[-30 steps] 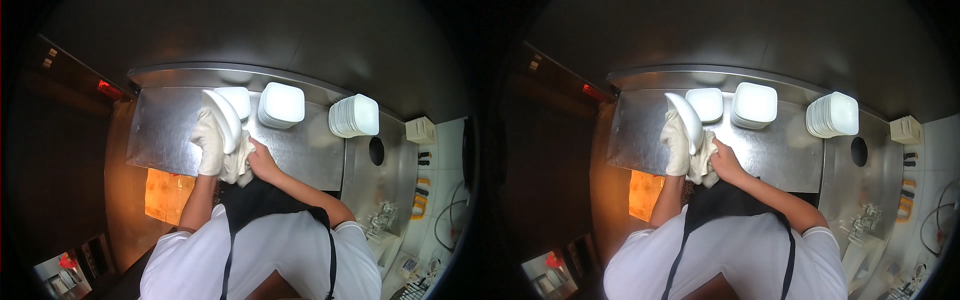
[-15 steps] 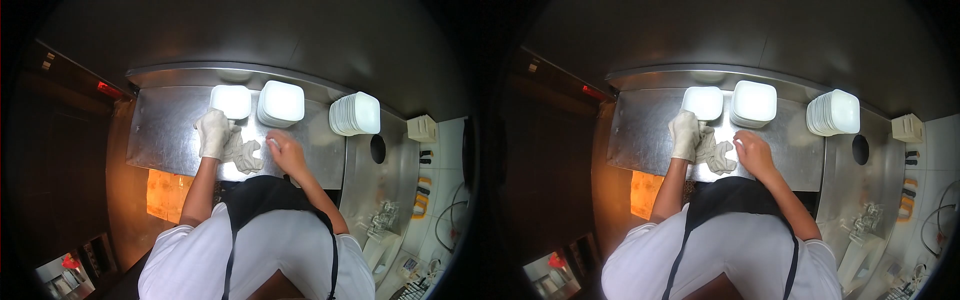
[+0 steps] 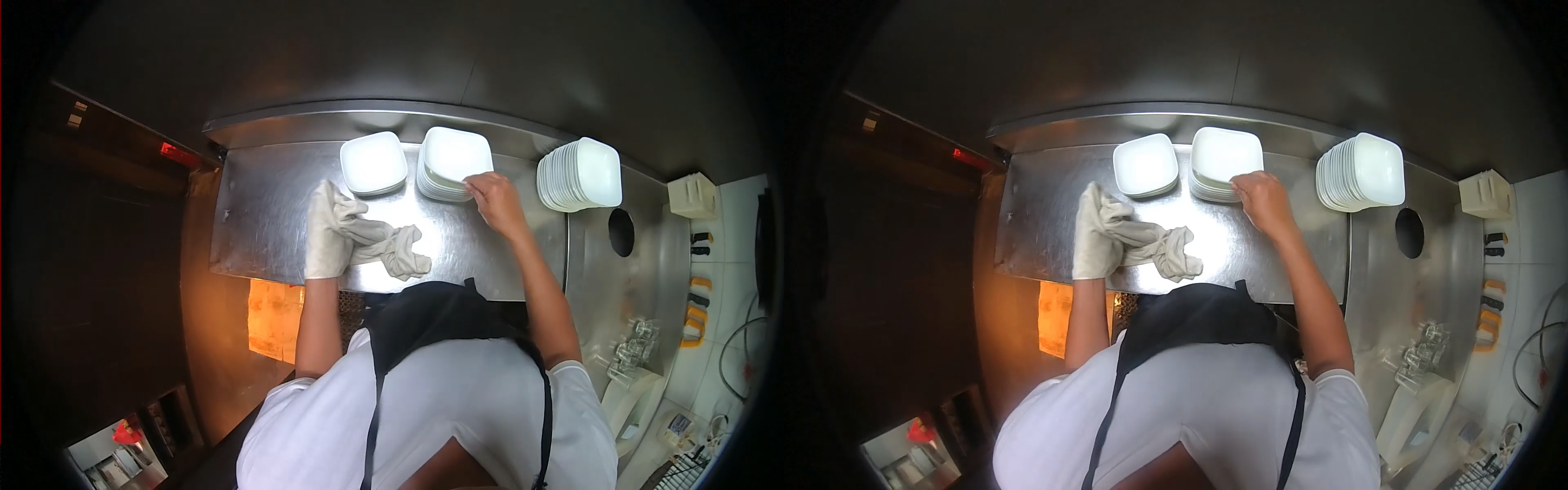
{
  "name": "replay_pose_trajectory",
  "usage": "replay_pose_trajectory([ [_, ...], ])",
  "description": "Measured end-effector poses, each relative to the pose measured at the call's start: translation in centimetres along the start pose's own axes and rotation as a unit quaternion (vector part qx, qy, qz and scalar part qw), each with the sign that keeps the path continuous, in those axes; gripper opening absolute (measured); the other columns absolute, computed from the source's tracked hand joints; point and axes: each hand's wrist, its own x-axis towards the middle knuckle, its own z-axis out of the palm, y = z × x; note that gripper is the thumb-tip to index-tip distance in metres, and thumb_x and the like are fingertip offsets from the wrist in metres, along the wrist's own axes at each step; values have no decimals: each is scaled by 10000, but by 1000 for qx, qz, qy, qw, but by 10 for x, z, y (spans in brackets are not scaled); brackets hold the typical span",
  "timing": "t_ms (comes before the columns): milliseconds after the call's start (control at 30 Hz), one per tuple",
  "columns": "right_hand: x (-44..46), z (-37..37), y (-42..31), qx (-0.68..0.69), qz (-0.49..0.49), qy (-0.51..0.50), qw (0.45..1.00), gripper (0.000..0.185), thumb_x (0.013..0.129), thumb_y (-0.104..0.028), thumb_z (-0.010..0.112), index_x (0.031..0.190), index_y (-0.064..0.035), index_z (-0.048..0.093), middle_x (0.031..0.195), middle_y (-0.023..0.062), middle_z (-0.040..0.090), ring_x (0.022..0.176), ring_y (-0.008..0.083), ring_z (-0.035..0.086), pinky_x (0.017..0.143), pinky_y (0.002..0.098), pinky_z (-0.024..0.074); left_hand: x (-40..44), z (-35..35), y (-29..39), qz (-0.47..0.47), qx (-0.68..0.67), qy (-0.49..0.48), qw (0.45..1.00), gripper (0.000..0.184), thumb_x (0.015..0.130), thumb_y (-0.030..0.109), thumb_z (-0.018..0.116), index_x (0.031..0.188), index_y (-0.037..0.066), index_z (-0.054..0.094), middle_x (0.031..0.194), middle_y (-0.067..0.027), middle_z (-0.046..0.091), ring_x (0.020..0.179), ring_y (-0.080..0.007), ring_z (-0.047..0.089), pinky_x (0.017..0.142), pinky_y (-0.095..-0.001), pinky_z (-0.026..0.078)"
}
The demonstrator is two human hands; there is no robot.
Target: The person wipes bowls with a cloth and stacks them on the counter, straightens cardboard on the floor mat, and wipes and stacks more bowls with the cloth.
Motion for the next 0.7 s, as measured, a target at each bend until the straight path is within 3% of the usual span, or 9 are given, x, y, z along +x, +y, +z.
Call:
replay_pose_trajectory([
  [133, 10, 0, 14, 243, 151, 81, 955, 203, 1001, -201, 653, 1033, -16, 731, 944, 93, 739, 945, 261, 707, 842, 406, 567, -33, 42, 52, 88, 140, -50, 985, 172, 1010, 226, 542, 1023, 57, 570, 825, -70, 622, 816, -182, 668, 634, -299, 518],
  [267, 4, -21, 14, 611, 271, 110, 736, 240, 1026, -202, 634, 1081, 25, 690, 1000, 72, 694, 942, 171, 692, 789, 351, 630, -40, 57, 60, 234, 416, -77, 875, 155, 926, 185, 576, 997, 50, 604, 798, -81, 633, 784, -215, 675, 614, -353, 527],
  [300, 0, -21, 15, 623, 251, 120, 731, 274, 1028, -198, 627, 1146, 47, 660, 1045, 98, 677, 955, 184, 694, 774, 342, 661, -40, 61, 57, 271, 489, -81, 825, 155, 905, 174, 585, 991, 48, 613, 791, -84, 635, 776, -223, 677, 609, -367, 530],
  [467, -38, -34, -47, 334, 158, 124, 921, 193, 1017, -132, 636, 1104, 25, 708, 1057, 81, 718, 960, 200, 678, 891, 350, 552, -29, 87, 21, 347, 716, -110, 596, 182, 801, 123, 628, 959, 39, 656, 758, -97, 648, 737, -264, 685, 584, -435, 542],
  [500, -47, -37, -65, 258, 122, 108, 952, 168, 998, -98, 651, 1096, 21, 718, 1058, 76, 726, 960, 220, 676, 917, 363, 530, -29, 87, 15, 334, 742, -105, 572, 191, 780, 113, 637, 953, 37, 665, 751, -100, 651, 729, -272, 687, 579, -448, 544],
  [533, -50, -44, -86, 159, 0, 60, 986, 152, 955, -42, 671, 1082, 22, 726, 1118, 89, 726, 1040, 258, 672, 964, 388, 513, -20, 66, -20, 306, 697, -102, 640, 237, 828, 86, 609, 1047, 11, 657, 808, -122, 658, 810, -304, 692, 658, -468, 568],
  [600, -55, -42, -106, 34, -175, 19, 984, 244, 889, 32, 707, 1133, 19, 707, 1264, 125, 681, 1193, 307, 627, 1054, 424, 464, -27, 47, -19, 333, 765, -54, 548, 189, 866, 89, 566, 1022, 0, 627, 794, -113, 610, 814, -286, 654, 701, -432, 554],
  [667, -57, -39, -108, -25, -260, 42, 964, 434, 844, 69, 735, 1266, 10, 653, 1435, 171, 591, 1340, 329, 546, 1139, 446, 403, -43, 62, 14, 336, 909, 10, 246, 120, 844, 143, 547, 823, 34, 591, 680, -58, 518, 693, -200, 574, 626, -348, 483],
  [700, -61, -34, -94, 95, -200, 75, 972, 550, 826, 73, 742, 1352, 0, 597, 1542, 175, 471, 1424, 335, 450, 1181, 462, 349, -45, 67, 17, 310, 943, 36, 118, 150, 832, 168, 542, 744, 51, 578, 637, -36, 483, 649, -162, 539, 586, -319, 451],
])
